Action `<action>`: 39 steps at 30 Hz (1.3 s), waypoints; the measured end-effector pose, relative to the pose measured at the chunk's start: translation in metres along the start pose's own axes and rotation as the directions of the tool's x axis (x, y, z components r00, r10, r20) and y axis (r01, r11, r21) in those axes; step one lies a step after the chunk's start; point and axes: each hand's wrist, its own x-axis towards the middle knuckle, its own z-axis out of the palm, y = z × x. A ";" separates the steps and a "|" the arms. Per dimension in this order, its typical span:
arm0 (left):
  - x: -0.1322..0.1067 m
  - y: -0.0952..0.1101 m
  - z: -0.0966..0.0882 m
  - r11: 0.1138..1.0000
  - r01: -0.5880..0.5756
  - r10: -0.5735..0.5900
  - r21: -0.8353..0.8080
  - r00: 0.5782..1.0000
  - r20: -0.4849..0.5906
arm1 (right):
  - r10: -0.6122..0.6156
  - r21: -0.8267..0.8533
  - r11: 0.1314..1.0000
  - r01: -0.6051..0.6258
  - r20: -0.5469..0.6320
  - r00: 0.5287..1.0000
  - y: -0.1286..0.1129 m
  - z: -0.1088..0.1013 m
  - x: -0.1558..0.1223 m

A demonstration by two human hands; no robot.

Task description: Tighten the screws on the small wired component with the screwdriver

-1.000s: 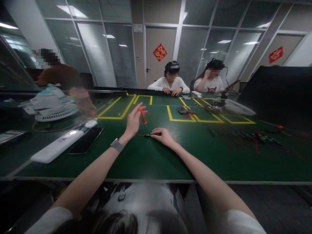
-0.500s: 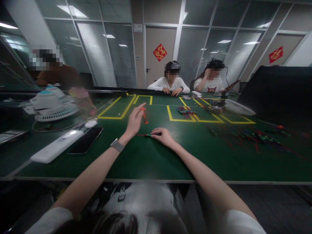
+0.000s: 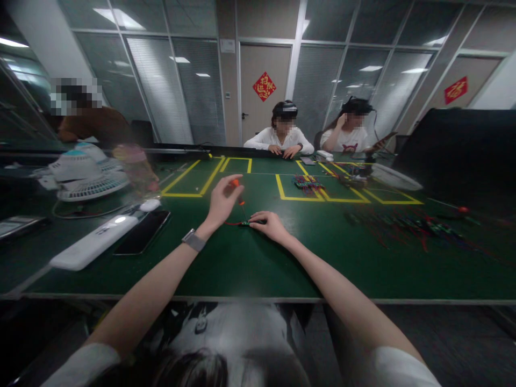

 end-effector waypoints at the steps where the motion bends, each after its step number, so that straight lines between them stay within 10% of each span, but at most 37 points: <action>1: 0.000 0.001 0.000 0.999 -0.015 0.015 0.028 1.000 -0.008 | 0.001 -0.001 1.000 -0.001 -0.002 1.000 -0.001 0.000 0.000; 15: 0.000 -0.006 0.003 0.975 0.123 -0.114 -0.183 0.992 0.058 | 0.008 0.009 1.000 -0.008 -0.001 1.000 0.000 0.000 0.000; 22: -0.003 0.001 0.000 0.995 -0.007 0.012 0.100 0.999 -0.046 | 0.001 0.010 1.000 -0.001 0.004 1.000 0.000 0.000 0.000; 39: -0.001 0.006 -0.002 0.993 -0.053 0.064 0.104 0.992 -0.111 | 0.013 0.005 1.000 -0.013 0.001 1.000 0.000 0.000 0.000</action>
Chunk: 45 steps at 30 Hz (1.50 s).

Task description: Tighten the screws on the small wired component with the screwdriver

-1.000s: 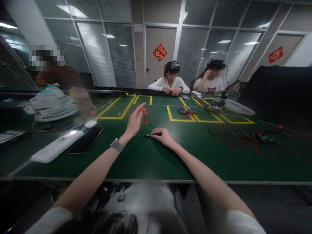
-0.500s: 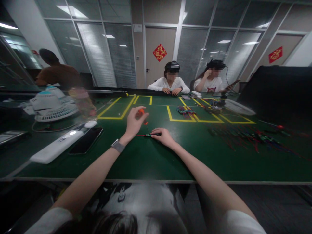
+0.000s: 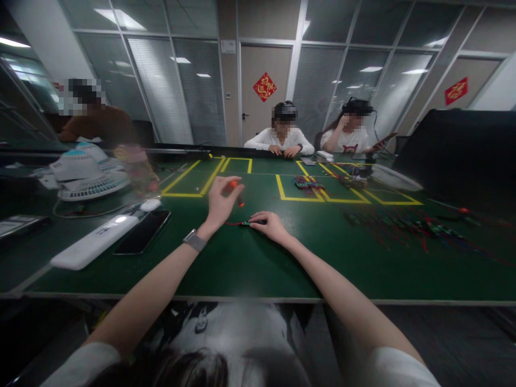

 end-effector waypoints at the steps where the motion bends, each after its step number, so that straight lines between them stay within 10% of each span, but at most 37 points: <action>1: 0.000 -0.001 0.000 1.000 0.005 -0.005 -0.009 1.000 0.006 | -0.002 -0.003 1.000 0.002 -0.001 1.000 0.000 0.000 0.000; 10: 0.001 -0.007 0.002 0.952 0.150 -0.117 -0.267 0.984 0.134 | -0.009 -0.009 1.000 0.009 -0.004 1.000 0.000 0.000 0.000; 24: 0.001 -0.001 0.000 0.995 0.036 -0.037 -0.089 0.999 -0.014 | -0.008 -0.002 1.000 0.008 0.000 1.000 0.001 0.000 0.000; 38: 0.001 -0.003 0.001 0.969 0.095 -0.069 -0.227 0.990 0.121 | -0.002 -0.008 1.000 0.002 -0.002 1.000 -0.001 0.000 0.000; 45: 0.002 0.000 -0.002 0.993 0.055 -0.061 -0.100 0.997 -0.048 | -0.007 0.003 1.000 0.007 -0.002 1.000 0.000 0.000 0.000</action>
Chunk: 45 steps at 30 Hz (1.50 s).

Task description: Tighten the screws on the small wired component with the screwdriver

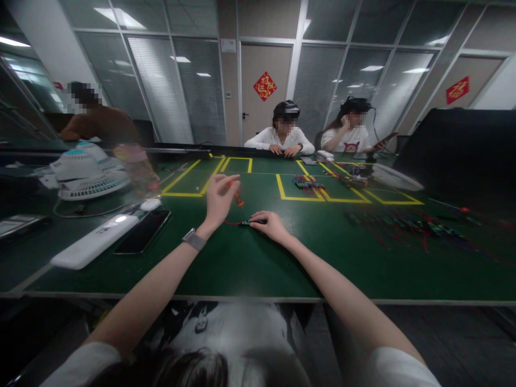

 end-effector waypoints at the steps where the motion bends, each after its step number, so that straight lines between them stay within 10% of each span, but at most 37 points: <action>1: 0.000 0.000 0.000 1.000 0.002 -0.002 0.008 1.000 -0.012 | -0.001 -0.001 1.000 0.001 0.000 1.000 0.000 0.000 0.000; 45: -0.001 -0.003 0.002 0.997 0.025 -0.020 -0.070 0.997 0.076 | 0.006 -0.006 1.000 -0.006 0.001 1.000 0.000 0.000 0.000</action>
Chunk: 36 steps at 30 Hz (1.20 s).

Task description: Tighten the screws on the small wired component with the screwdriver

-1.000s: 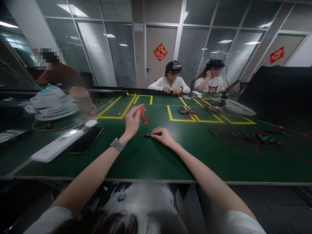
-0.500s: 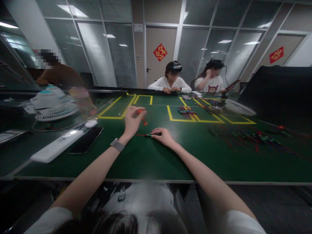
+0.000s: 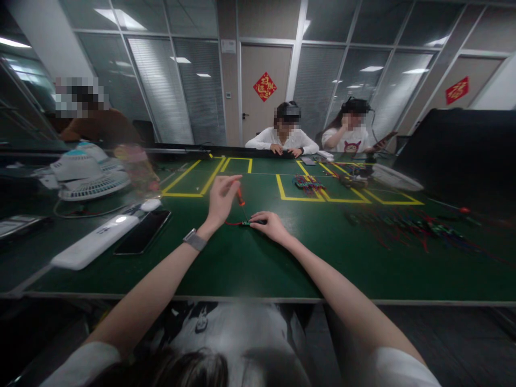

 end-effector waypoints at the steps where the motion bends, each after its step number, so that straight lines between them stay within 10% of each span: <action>1: 0.000 0.001 0.000 1.000 -0.001 0.001 0.010 1.000 -0.011 | 0.000 0.000 1.000 0.000 0.000 1.000 0.000 0.000 0.000; 36: 0.002 0.001 -0.001 0.995 0.079 -0.076 -0.068 0.996 0.044 | -0.006 0.006 1.000 0.006 -0.005 1.000 0.002 0.001 0.000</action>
